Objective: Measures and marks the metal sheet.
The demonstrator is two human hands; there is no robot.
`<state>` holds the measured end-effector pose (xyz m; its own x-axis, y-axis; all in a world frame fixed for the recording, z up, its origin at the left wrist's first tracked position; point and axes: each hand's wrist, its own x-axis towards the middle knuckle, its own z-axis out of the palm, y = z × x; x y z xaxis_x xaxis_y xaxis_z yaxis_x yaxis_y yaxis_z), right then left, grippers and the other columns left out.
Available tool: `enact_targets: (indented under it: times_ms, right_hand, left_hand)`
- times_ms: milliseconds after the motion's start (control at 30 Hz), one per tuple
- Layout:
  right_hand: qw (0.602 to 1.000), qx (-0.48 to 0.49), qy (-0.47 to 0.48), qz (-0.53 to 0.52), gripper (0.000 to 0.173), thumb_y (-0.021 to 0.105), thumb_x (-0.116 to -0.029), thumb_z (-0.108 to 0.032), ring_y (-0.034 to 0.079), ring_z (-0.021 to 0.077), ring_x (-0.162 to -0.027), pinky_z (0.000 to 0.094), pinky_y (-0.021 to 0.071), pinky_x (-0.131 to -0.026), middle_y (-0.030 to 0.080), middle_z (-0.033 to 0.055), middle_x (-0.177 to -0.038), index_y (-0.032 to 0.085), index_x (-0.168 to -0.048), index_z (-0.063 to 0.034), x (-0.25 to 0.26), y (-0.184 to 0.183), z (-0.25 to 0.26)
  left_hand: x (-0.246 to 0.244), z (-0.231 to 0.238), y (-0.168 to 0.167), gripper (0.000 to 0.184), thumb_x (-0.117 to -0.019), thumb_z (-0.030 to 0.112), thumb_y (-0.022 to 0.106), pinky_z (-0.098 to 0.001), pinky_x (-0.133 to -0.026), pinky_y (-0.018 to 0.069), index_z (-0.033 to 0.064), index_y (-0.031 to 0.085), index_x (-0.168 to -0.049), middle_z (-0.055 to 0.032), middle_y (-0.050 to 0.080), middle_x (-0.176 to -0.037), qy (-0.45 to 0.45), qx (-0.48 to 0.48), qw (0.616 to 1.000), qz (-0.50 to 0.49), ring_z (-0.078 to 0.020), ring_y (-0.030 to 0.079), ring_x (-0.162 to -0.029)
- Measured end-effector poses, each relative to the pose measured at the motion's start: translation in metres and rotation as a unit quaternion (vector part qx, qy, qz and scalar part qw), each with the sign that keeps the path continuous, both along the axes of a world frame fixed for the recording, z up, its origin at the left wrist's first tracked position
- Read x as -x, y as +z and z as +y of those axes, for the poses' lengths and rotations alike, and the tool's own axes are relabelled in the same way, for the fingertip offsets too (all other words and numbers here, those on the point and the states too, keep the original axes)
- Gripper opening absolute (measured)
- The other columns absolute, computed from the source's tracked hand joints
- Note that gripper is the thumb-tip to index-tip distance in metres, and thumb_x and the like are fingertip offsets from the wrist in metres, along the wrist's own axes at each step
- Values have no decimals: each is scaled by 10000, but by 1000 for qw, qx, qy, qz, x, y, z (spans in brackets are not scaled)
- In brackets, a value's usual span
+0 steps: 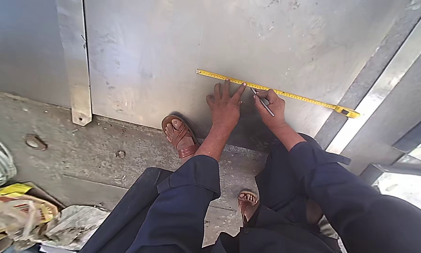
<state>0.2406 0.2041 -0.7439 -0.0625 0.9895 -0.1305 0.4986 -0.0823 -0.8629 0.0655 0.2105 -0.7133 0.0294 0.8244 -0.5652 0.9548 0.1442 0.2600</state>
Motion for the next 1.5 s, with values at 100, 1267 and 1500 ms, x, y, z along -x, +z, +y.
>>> enact_targets:
  times_ms: [100, 1267, 1500]
  right_hand:
    - [1000, 1, -1, -4, 85, 680, -958, -105, 741, 144, -1062, 309, 596, -924, 775, 111, -1105, 711, -982, -29, 0, -1, 0]
    - [877, 360, 266, -175, 178, 689, -962, -308, 661, 245, -782, 532, 502, -678, 679, 55, -801, 711, -898, -144, -14, 71, 53]
    - [972, 222, -63, -51, 150, 647, -985, -186, 667, 39, -746, 240, 550, -697, 733, 12, -908, 633, -1082, -73, -109, 64, -3]
  left_hand:
    - [0, 1, 1, 509, -1051, 415, 530, -725, -1070, 283, 566, 399, -1519, -72, 312, -1683, -2, 4, 1000, 1, -438, 237, -1535]
    - [2, -1, 1, 496, -1045, 403, 545, -708, -1058, 306, 558, 433, -1503, -63, 348, -1667, -6, -9, 1000, 4, -425, 268, -1525]
    - [-1, -3, 3, 530, -1028, 384, 590, -709, -1043, 314, 558, 432, -1503, -91, 356, -1657, -6, -8, 1000, 8, -440, 270, -1517]
